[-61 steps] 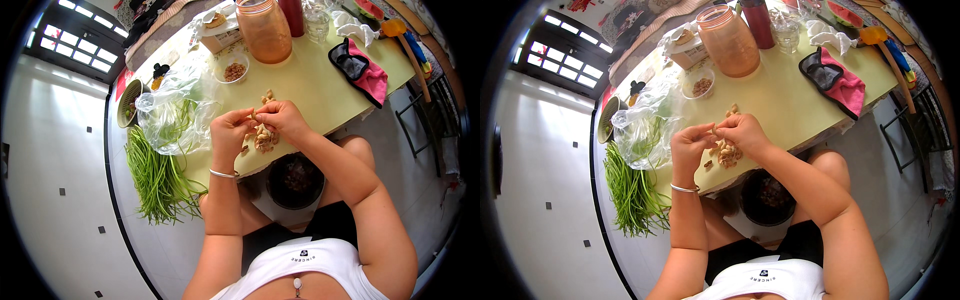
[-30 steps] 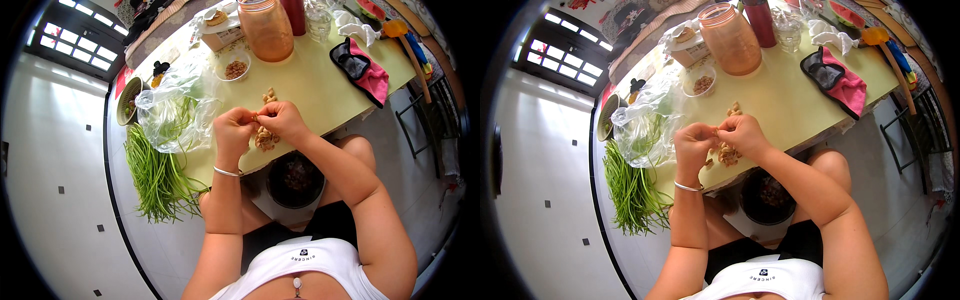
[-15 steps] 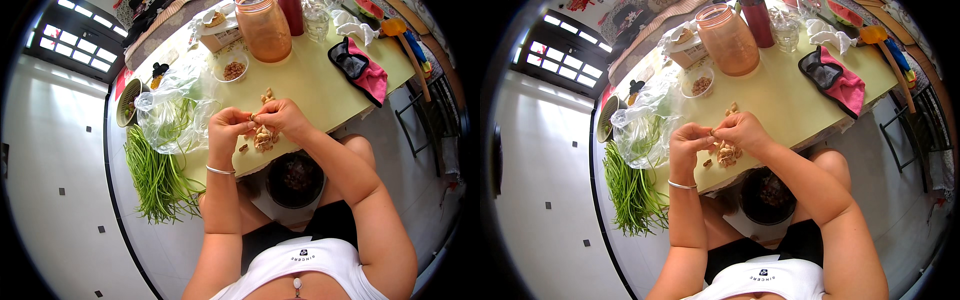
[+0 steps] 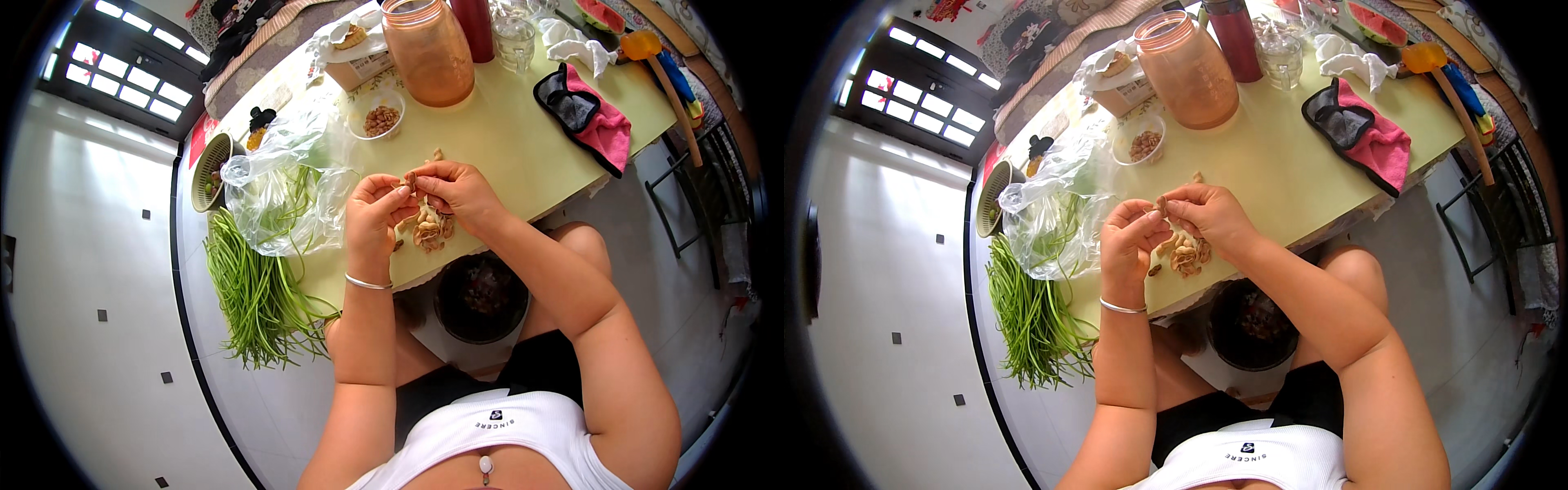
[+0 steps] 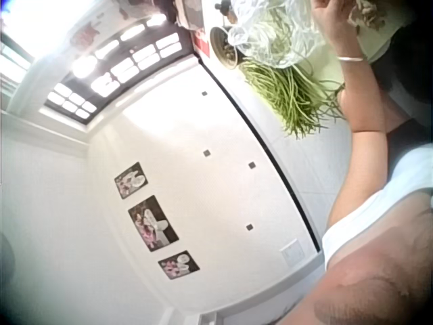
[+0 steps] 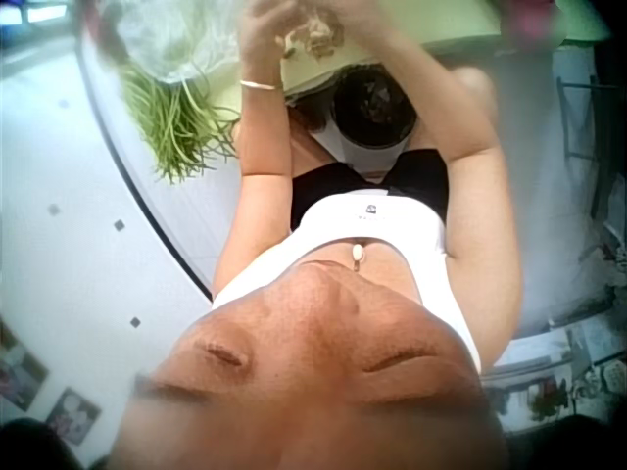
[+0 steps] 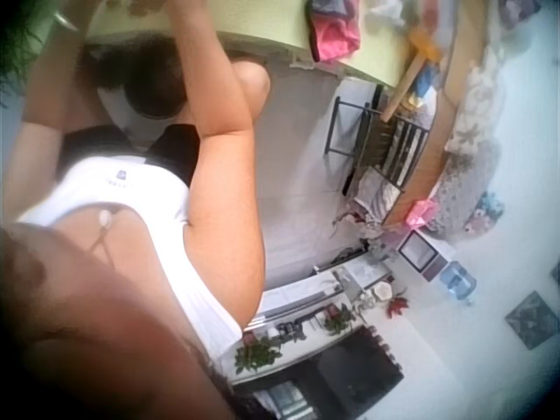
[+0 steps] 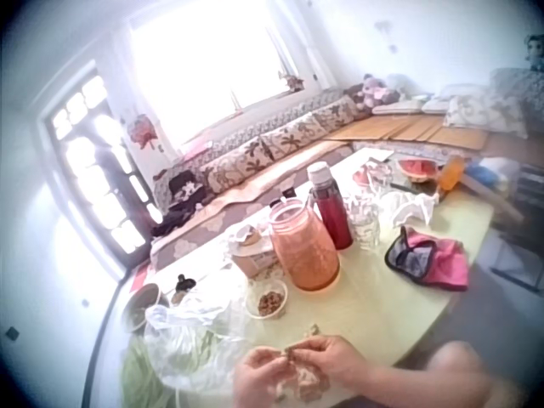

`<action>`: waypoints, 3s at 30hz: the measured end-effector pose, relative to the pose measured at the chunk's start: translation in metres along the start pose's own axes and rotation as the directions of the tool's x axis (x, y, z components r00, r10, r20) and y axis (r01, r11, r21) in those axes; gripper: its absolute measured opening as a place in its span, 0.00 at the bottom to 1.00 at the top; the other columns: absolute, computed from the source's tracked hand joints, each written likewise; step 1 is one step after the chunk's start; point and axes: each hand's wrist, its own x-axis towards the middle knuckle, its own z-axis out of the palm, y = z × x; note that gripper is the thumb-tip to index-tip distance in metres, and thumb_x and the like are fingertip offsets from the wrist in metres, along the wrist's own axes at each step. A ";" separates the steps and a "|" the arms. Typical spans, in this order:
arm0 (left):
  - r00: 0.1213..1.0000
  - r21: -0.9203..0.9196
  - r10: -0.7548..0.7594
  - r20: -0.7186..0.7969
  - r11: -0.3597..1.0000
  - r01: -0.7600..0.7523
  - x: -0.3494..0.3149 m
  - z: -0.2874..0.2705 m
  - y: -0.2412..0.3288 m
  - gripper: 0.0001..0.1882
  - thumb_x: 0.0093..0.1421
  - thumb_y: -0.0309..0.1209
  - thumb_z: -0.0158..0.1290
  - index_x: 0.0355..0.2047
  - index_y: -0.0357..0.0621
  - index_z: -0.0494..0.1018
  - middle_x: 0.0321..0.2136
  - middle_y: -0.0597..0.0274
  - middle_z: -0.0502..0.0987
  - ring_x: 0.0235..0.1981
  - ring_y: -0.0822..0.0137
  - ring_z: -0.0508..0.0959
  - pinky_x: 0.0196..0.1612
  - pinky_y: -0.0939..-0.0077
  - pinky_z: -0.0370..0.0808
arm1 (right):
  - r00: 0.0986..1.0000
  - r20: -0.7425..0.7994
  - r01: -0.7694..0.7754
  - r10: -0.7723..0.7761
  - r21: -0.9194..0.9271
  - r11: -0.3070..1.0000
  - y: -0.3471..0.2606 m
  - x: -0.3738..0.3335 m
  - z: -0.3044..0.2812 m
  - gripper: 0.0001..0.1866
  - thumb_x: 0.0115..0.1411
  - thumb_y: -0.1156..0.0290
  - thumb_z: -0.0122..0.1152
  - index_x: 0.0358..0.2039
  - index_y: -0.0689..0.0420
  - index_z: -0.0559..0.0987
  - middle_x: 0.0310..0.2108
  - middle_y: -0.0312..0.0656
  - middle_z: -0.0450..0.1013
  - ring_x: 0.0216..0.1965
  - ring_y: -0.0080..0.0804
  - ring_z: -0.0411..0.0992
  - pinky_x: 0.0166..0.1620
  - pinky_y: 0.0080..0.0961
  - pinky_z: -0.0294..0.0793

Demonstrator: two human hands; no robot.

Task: The person sits at a table and peels the skin off nuts by hand, placing the peeled nuts into a small bowl. They continue this process for several nuts before wiping the table surface with a cloth.

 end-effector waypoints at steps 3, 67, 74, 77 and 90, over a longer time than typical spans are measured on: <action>0.995 0.129 0.101 -0.023 0.987 -0.097 -0.002 0.009 0.002 0.09 0.54 0.18 0.56 0.36 0.34 0.72 0.29 0.54 0.79 0.27 0.64 0.81 0.33 0.76 0.81 | 1.000 -0.014 -0.010 0.010 -0.021 1.000 0.000 -0.002 0.003 0.08 0.63 0.72 0.54 0.39 0.61 0.79 0.26 0.31 0.72 0.21 0.13 0.64 0.23 0.10 0.61; 0.980 0.520 0.199 -0.003 0.837 -0.169 -0.015 0.029 0.009 0.14 0.52 0.13 0.54 0.40 0.31 0.78 0.30 0.56 0.80 0.29 0.71 0.80 0.35 0.82 0.79 | 1.000 -0.019 0.012 -0.016 -0.171 0.985 -0.008 -0.006 -0.004 0.07 0.57 0.73 0.61 0.32 0.62 0.82 0.22 0.31 0.73 0.21 0.14 0.66 0.24 0.14 0.64; 0.871 0.769 0.476 0.120 0.511 -0.384 -0.012 0.023 -0.005 0.13 0.49 0.13 0.57 0.36 0.33 0.79 0.28 0.59 0.79 0.27 0.72 0.79 0.30 0.82 0.77 | 0.996 -0.059 0.056 -0.071 -0.227 0.972 0.002 -0.004 -0.003 0.07 0.57 0.74 0.60 0.31 0.64 0.82 0.20 0.31 0.73 0.20 0.14 0.67 0.24 0.14 0.65; 0.868 0.799 0.475 0.145 0.461 -0.386 -0.014 0.025 -0.001 0.12 0.48 0.12 0.57 0.35 0.33 0.80 0.26 0.59 0.78 0.26 0.72 0.79 0.30 0.82 0.77 | 0.996 -0.054 0.058 -0.072 -0.228 0.972 -0.002 -0.007 0.001 0.07 0.56 0.74 0.59 0.30 0.64 0.82 0.19 0.31 0.72 0.20 0.14 0.67 0.24 0.14 0.65; 0.925 0.769 0.372 0.071 0.570 -0.289 -0.013 0.020 -0.003 0.11 0.47 0.13 0.57 0.32 0.34 0.79 0.25 0.56 0.78 0.24 0.70 0.78 0.29 0.79 0.76 | 0.998 -0.052 0.023 -0.036 -0.221 0.975 -0.005 -0.009 0.001 0.07 0.54 0.73 0.61 0.26 0.63 0.82 0.21 0.33 0.73 0.21 0.15 0.68 0.24 0.15 0.65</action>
